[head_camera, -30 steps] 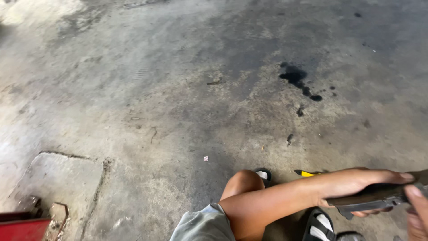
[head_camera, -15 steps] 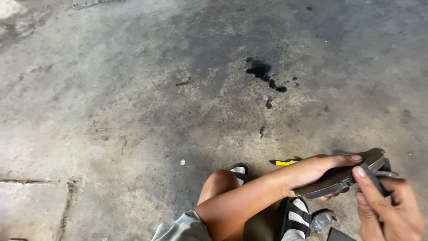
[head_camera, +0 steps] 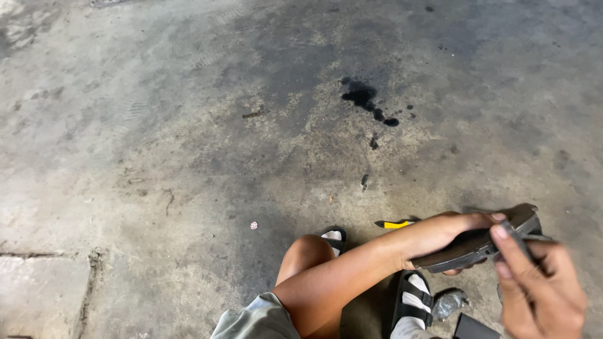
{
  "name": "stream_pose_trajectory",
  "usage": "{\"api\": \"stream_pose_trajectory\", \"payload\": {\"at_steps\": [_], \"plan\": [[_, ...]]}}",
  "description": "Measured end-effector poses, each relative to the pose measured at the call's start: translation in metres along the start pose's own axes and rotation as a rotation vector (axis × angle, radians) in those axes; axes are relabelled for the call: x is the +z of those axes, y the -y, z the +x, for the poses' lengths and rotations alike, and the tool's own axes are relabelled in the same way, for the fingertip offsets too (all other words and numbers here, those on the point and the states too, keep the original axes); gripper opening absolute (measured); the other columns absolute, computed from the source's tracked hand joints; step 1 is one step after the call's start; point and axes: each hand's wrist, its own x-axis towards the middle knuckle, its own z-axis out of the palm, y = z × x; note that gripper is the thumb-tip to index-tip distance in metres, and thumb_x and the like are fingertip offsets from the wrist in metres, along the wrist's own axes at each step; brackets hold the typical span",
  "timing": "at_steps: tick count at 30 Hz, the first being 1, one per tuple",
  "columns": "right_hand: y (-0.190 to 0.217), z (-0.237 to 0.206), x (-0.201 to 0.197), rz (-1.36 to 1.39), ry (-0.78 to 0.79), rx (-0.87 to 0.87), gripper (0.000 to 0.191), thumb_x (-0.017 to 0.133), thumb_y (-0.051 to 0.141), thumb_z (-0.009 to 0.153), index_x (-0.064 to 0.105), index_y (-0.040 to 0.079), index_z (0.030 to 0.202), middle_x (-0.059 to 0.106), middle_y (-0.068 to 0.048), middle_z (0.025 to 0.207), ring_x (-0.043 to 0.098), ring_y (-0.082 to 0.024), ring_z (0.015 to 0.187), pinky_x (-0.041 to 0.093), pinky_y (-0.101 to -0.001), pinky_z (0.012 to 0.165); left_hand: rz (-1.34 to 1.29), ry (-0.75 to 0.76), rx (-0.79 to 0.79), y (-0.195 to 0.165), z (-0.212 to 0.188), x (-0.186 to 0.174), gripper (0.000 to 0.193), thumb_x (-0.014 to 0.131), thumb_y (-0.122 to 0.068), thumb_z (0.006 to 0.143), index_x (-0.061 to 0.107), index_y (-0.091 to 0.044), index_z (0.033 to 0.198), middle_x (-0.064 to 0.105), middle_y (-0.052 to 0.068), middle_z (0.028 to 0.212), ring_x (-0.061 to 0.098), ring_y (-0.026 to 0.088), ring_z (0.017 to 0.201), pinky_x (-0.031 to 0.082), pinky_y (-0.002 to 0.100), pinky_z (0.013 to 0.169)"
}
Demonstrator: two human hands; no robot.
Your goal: The person sits on the workshop floor and sands the edges and surface of brake pads using a small sanding block, working the pad against the block by hand. They rotate and reposition each pad to sand different sides, then hold the pads up to check the sanded surfaces.
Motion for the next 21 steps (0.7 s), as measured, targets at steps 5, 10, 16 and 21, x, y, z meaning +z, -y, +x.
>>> {"api": "stream_pose_trajectory", "payload": {"at_steps": [5,10,16,21], "plan": [[-0.010,0.004,-0.006,0.033,0.009,-0.035,0.042,0.066,-0.007,0.100,0.066,0.006,0.141,0.062,-0.015,0.104,0.059,-0.013,0.078,0.047,-0.0235,0.069,0.101,-0.054,-0.036,0.007,0.013,0.002,0.057,0.053,-0.059,0.102,0.065,-0.005,0.115,0.057,0.000,0.071,0.053,0.010,0.051,0.043,0.026,0.043],[0.001,0.010,-0.007,0.113,-0.031,-0.074,0.045,0.068,-0.009,0.092,0.069,0.007,0.134,0.062,-0.014,0.098,0.057,-0.018,0.078,0.046,-0.0254,0.068,-0.020,-0.039,0.034,0.014,0.029,0.001,0.045,0.056,-0.046,0.108,0.065,-0.005,0.127,0.066,0.002,0.094,0.061,0.009,0.079,0.049,0.026,0.068],[0.006,0.023,-0.014,0.049,-0.003,-0.367,0.048,0.069,-0.008,0.081,0.069,0.005,0.127,0.060,-0.014,0.097,0.056,-0.024,0.084,0.046,-0.0341,0.072,-0.028,0.001,0.012,0.011,0.023,-0.006,0.041,0.060,-0.043,0.106,0.071,-0.004,0.112,0.067,0.001,0.090,0.060,0.008,0.075,0.047,0.025,0.065],[0.004,0.022,-0.019,0.072,-0.034,-0.335,0.051,0.066,-0.009,0.084,0.066,0.004,0.133,0.060,-0.013,0.096,0.055,-0.025,0.085,0.045,-0.0367,0.072,0.039,0.017,-0.004,0.000,0.011,-0.007,0.042,0.062,-0.044,0.105,0.068,-0.003,0.104,0.065,0.002,0.083,0.057,0.008,0.065,0.044,0.025,0.055]]}}
